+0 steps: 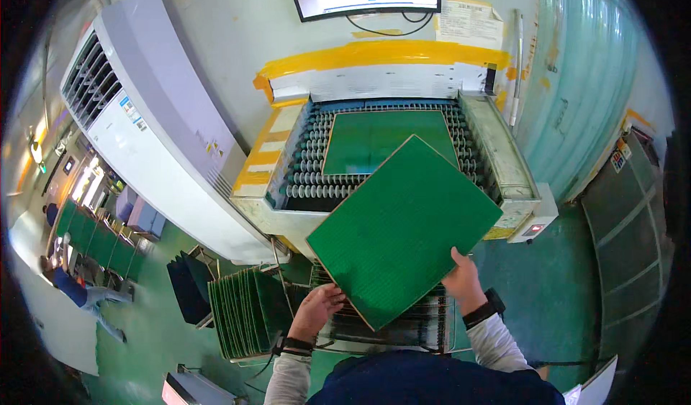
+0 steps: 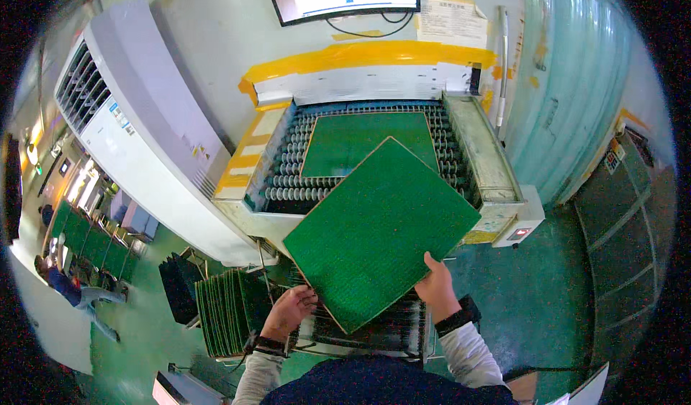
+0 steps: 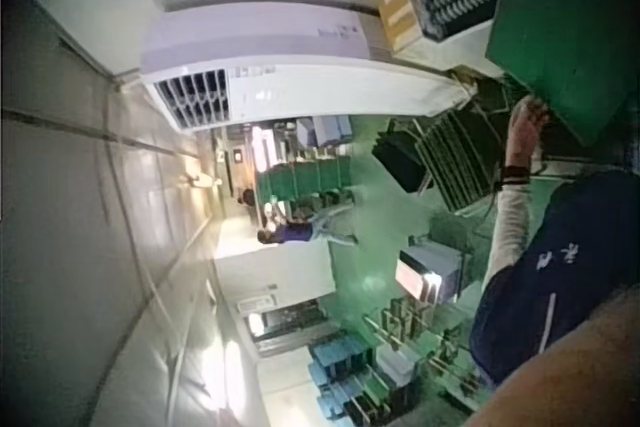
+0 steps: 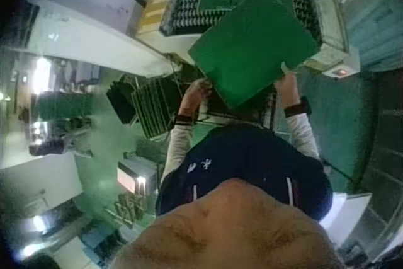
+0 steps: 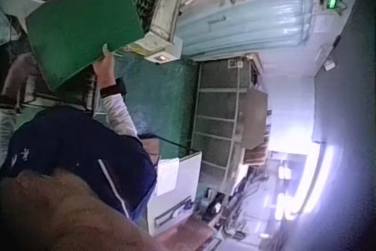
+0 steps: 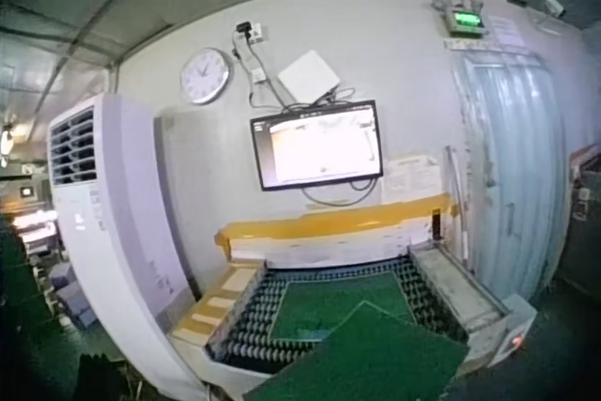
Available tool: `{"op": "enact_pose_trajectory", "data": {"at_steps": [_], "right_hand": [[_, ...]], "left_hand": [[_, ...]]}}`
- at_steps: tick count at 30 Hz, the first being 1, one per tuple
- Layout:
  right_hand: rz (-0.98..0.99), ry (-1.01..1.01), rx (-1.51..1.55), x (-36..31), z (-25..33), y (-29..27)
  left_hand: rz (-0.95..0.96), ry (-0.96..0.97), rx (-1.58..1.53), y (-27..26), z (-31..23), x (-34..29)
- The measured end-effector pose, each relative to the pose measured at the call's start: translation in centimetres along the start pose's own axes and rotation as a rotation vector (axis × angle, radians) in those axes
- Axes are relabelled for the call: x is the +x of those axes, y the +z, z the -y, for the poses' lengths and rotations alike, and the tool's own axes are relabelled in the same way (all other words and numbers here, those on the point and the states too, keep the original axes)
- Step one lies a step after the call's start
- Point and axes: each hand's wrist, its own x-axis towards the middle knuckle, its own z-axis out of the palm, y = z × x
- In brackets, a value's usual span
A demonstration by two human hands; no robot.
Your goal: Loading green flat panels into a specialized processing machine on a fabrication floor.
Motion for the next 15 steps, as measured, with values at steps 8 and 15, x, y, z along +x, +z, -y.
{"op": "enact_pose_trajectory", "data": {"at_steps": [8,15], "right_hand": [[0.070,-0.007,0.085,-0.8,-1.7,1.2],[0.027,-0.028,0.173,-2.1,-3.9,2.3]], "left_hand": [[-0.204,-0.077,0.362,2.7,0.7,-0.4],[-0.273,-0.061,0.138,1.6,0.5,0.2]]}}
